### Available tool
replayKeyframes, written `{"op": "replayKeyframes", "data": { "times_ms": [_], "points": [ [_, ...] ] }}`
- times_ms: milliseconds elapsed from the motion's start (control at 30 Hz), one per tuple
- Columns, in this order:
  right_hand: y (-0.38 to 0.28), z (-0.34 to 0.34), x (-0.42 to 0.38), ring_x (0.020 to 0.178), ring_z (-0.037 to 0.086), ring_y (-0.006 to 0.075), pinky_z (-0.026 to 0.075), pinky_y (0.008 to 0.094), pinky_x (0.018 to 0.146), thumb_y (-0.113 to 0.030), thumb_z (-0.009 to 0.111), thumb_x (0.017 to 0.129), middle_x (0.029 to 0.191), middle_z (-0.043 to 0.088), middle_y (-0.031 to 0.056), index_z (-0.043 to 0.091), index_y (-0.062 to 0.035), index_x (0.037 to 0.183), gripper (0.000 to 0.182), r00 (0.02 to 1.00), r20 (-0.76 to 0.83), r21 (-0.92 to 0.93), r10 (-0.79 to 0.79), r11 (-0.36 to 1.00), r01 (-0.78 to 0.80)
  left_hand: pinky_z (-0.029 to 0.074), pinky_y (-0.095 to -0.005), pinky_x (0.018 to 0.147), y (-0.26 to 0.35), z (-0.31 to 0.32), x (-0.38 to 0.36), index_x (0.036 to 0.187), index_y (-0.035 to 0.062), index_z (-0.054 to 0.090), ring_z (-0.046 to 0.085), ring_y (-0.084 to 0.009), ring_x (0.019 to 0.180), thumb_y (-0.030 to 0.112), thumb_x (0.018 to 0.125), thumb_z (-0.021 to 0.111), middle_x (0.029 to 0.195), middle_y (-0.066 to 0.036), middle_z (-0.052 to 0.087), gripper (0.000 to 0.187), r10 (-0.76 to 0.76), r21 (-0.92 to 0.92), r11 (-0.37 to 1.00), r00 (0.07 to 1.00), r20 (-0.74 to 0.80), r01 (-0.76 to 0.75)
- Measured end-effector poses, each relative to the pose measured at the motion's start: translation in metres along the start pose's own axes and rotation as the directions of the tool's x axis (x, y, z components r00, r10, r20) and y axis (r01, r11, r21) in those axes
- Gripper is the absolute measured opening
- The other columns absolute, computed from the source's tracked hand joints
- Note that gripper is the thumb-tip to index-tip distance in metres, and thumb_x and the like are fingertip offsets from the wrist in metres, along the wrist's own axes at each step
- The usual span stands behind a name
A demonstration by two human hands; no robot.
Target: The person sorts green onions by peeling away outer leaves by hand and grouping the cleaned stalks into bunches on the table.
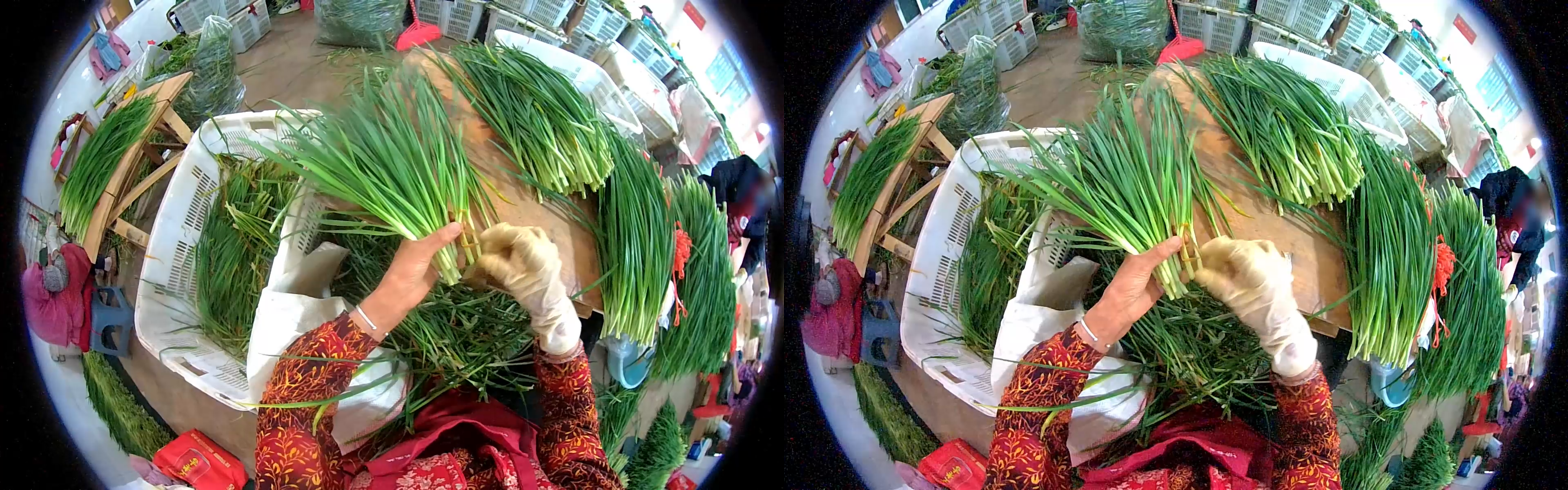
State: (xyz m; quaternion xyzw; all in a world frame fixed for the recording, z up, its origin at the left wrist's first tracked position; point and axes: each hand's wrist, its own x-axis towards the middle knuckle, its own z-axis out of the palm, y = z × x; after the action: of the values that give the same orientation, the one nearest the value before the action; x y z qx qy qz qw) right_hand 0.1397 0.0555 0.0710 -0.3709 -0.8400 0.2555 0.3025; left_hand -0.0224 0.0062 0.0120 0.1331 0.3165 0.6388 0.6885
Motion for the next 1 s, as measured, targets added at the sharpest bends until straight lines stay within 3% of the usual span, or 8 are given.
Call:
{"op": "replayKeyframes", "data": {
  "times_ms": [133, 200, 333, 467, 533, 800, 867, 1000],
  "points": [
    [0.022, -0.003, 0.007, 0.067, 0.06, 0.0219, 0.046, 0.0287, 0.059, -0.017, 0.062, 0.078, 0.078, 0.062, 0.0098, 0.06, -0.0059, 0.087, 0.015, 0.985, -0.091, -0.164, 0.147, 0.973, -0.16, 0.052, -0.0278, 0.064, -0.002, -0.005, 0.002, 0.107, 0.005, 0.052, 0.059, -0.0133, 0.079, 0.013, 0.082, 0.059, 0.093, -0.003, 0.06, 0.027, 0.031, 0.07, 0.997, 0.996, 0.084, -0.037],
    [0.006, 0.005, 0.014, 0.071, 0.06, 0.0222, 0.046, 0.0284, 0.062, -0.017, 0.061, 0.078, 0.081, 0.061, 0.0096, 0.06, -0.0068, 0.09, 0.016, 0.984, -0.073, 0.212, 0.16, 0.967, -0.141, 0.052, -0.0278, 0.062, -0.002, -0.003, 0.001, 0.108, 0.0049, 0.051, 0.059, -0.0131, 0.078, 0.012, 0.082, 0.059, 0.093, -0.003, 0.06, 0.028, 0.059, 0.061, 0.996, 0.992, 0.114, -0.066],
    [0.001, 0.02, 0.026, 0.068, 0.055, 0.0158, 0.045, 0.0265, 0.062, -0.011, 0.064, 0.075, 0.074, 0.056, 0.0068, 0.059, -0.0024, 0.09, 0.018, 0.999, 0.003, 0.0, 0.048, 0.999, -0.048, 0.05, -0.0278, 0.062, 0.0, 0.003, 0.0, 0.106, 0.0042, 0.051, 0.057, -0.0127, 0.079, 0.008, 0.077, 0.063, 0.09, -0.002, 0.058, 0.032, 0.049, 0.025, 0.998, 0.997, 0.066, -0.05],
    [0.003, 0.018, 0.033, 0.067, 0.054, 0.0132, 0.044, 0.0269, 0.061, -0.012, 0.063, 0.076, 0.074, 0.056, 0.0042, 0.059, -0.0016, 0.089, 0.016, 0.988, 0.134, 0.065, 0.083, 0.994, -0.092, 0.05, -0.0277, 0.069, 0.0, 0.001, 0.0, 0.107, 0.0045, 0.051, 0.057, -0.0121, 0.083, 0.006, 0.079, 0.061, 0.095, -0.002, 0.058, 0.03, 0.094, 0.054, 0.994, 0.995, 0.039, -0.096],
    [0.009, 0.017, 0.036, 0.066, 0.051, 0.0095, 0.043, 0.0248, 0.061, -0.017, 0.063, 0.078, 0.073, 0.056, -0.0002, 0.059, -0.0021, 0.089, 0.019, 0.913, 0.287, 0.28, 0.289, 0.886, -0.369, 0.051, -0.0274, 0.069, -0.002, -0.003, 0.002, 0.108, 0.0049, 0.051, 0.057, -0.0114, 0.084, 0.006, 0.08, 0.06, 0.096, -0.002, 0.058, 0.029, 0.125, 0.066, 0.99, 0.991, 0.05, -0.128],
    [0.003, -0.027, 0.053, 0.059, 0.04, 0.0051, 0.037, 0.0211, 0.062, -0.029, 0.06, 0.08, 0.07, 0.049, -0.0029, 0.056, -0.0029, 0.087, 0.027, 0.984, 0.139, 0.868, 0.109, 0.466, -0.174, 0.051, -0.0273, 0.071, -0.002, -0.004, 0.001, 0.107, 0.0051, 0.052, 0.058, -0.0113, 0.081, 0.006, 0.08, 0.06, 0.093, -0.001, 0.059, 0.028, 0.052, 0.057, 0.997, 0.997, 0.059, -0.056],
    [-0.005, -0.025, 0.043, 0.063, 0.042, 0.0052, 0.038, 0.0214, 0.063, -0.024, 0.06, 0.081, 0.074, 0.051, -0.0028, 0.058, -0.0037, 0.086, 0.021, 0.976, 0.077, 0.616, 0.205, 0.76, -0.208, 0.051, -0.028, 0.07, -0.001, -0.005, 0.001, 0.107, 0.0052, 0.052, 0.058, -0.0116, 0.08, 0.006, 0.08, 0.06, 0.093, -0.001, 0.059, 0.028, 0.049, 0.046, 0.998, 0.997, 0.066, -0.052],
    [-0.006, 0.0, 0.027, 0.065, 0.052, 0.0075, 0.044, 0.0212, 0.059, -0.02, 0.063, 0.08, 0.073, 0.058, 0.0005, 0.057, 0.0002, 0.093, 0.025, 0.9, 0.33, 0.432, 0.285, 0.802, -0.412, 0.048, -0.0266, 0.073, 0.003, 0.0, -0.003, 0.105, 0.0045, 0.052, 0.057, -0.012, 0.085, 0.003, 0.079, 0.06, 0.095, -0.002, 0.058, 0.028, 0.029, -0.001, 1.0, 0.996, 0.08, -0.029]
  ]
}}
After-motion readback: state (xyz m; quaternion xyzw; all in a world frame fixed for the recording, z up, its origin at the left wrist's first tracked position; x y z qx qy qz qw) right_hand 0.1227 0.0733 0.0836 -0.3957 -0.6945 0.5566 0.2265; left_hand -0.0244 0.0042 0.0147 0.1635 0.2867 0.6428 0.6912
